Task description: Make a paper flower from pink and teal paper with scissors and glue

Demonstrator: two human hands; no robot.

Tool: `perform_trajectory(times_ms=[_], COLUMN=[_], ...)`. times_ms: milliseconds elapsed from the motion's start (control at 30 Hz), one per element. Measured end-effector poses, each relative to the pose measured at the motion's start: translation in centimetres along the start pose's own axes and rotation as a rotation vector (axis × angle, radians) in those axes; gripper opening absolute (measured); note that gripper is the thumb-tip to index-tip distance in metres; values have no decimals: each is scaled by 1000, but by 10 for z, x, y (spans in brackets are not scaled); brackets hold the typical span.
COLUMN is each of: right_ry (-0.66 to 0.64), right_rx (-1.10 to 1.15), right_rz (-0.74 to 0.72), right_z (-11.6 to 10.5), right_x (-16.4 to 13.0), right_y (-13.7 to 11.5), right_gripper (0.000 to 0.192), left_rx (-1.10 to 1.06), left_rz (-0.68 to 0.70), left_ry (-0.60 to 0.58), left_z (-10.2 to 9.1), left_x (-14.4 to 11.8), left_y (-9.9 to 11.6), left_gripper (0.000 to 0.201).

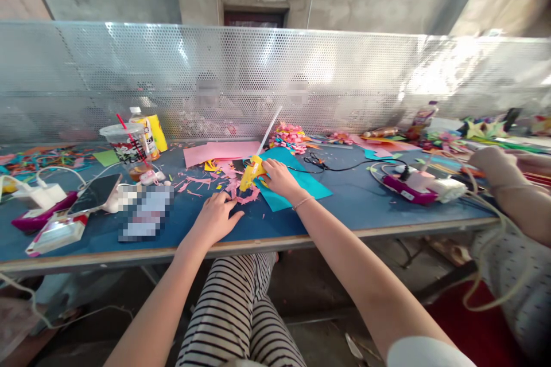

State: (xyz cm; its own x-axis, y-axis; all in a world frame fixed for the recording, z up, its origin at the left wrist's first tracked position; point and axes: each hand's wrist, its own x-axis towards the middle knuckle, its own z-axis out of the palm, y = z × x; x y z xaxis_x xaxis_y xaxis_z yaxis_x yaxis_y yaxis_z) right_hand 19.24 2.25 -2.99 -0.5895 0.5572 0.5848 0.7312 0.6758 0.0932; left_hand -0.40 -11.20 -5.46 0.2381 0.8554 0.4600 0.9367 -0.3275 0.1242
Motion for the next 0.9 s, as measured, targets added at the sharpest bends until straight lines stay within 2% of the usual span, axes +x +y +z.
perform_trajectory(times_ms=[633, 900], right_ry=[11, 90], right_rx=[27, -21], right_rz=[13, 142], right_z=[3, 5], right_x=[1, 1], right_y=[6, -6], right_gripper=[15, 33], left_rx=[1, 26], left_rz=[-1, 3], left_ry=[-5, -15], left_z=[0, -1], left_x=[0, 0], left_y=[-1, 0], left_gripper=[37, 38])
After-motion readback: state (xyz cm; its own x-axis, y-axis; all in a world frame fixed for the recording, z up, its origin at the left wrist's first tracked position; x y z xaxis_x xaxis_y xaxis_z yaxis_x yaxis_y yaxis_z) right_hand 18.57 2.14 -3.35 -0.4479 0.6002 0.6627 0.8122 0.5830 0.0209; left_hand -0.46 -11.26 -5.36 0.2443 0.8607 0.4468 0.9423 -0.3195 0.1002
